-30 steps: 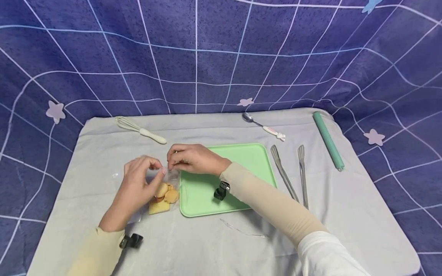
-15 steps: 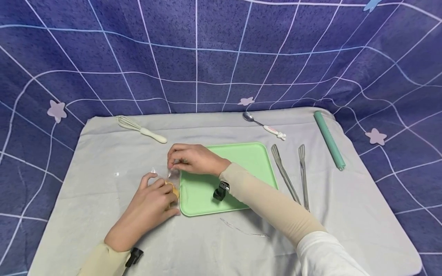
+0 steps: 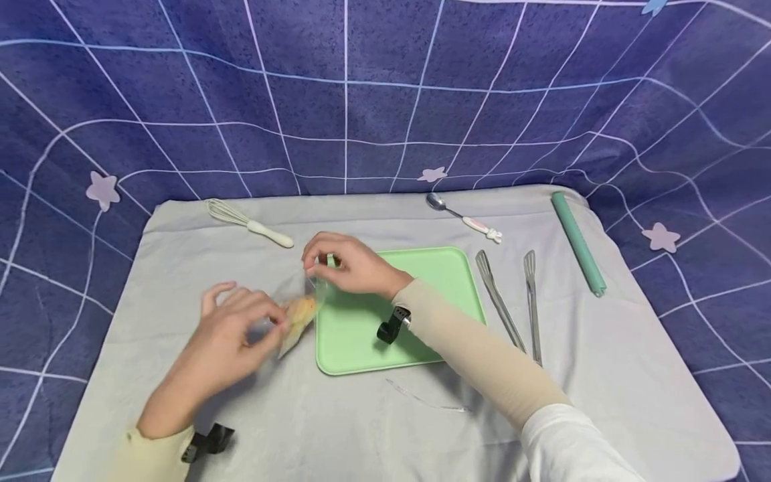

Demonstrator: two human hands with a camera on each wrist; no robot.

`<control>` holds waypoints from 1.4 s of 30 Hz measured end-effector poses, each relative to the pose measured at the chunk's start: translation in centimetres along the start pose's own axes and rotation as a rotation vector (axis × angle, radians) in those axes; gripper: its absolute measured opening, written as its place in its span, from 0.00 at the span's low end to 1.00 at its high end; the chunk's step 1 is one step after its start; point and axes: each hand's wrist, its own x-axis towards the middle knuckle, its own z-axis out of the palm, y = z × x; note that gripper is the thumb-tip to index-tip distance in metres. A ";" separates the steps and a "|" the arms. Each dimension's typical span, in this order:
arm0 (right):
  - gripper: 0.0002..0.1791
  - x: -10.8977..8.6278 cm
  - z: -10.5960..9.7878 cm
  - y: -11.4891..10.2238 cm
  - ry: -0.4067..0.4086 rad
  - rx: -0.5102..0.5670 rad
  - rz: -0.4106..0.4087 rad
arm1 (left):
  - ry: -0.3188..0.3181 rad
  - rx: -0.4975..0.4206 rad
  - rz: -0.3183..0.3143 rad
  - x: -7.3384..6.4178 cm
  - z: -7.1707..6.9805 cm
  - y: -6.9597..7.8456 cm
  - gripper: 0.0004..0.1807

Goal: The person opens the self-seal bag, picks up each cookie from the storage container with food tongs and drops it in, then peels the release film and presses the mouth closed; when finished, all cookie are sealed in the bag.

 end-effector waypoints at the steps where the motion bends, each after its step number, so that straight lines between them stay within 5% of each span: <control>1: 0.03 -0.1 -0.6 -0.2 0.046 0.036 0.003 | 0.050 -0.047 -0.011 0.5 -0.8 0.1 0.06; 5: 0.03 -0.6 -3.8 -2.3 0.193 0.152 0.039 | 0.269 -0.198 -0.102 2.2 -3.0 0.4 0.02; 9: 0.02 -1.1 -7.0 -5.7 0.242 0.171 0.071 | 0.430 -0.343 -0.206 3.3 -3.4 0.9 0.02; 16: 0.06 -2.8 -10.1 -7.7 0.411 0.148 -0.004 | 0.573 -0.603 -0.184 6.5 -2.1 3.3 0.02; 23: 0.16 -7.0 -11.1 -8.5 0.635 0.185 -0.040 | 0.631 -0.898 -0.136 9.3 1.8 3.7 0.02; 31: 0.12 -9.9 -10.4 -8.4 0.760 0.152 0.017 | 0.669 -0.786 -0.086 9.9 3.6 6.2 0.13; 42: 0.09 -10.2 -9.9 -7.5 0.794 0.198 -0.061 | 0.686 -0.752 -0.052 9.7 4.1 6.6 0.10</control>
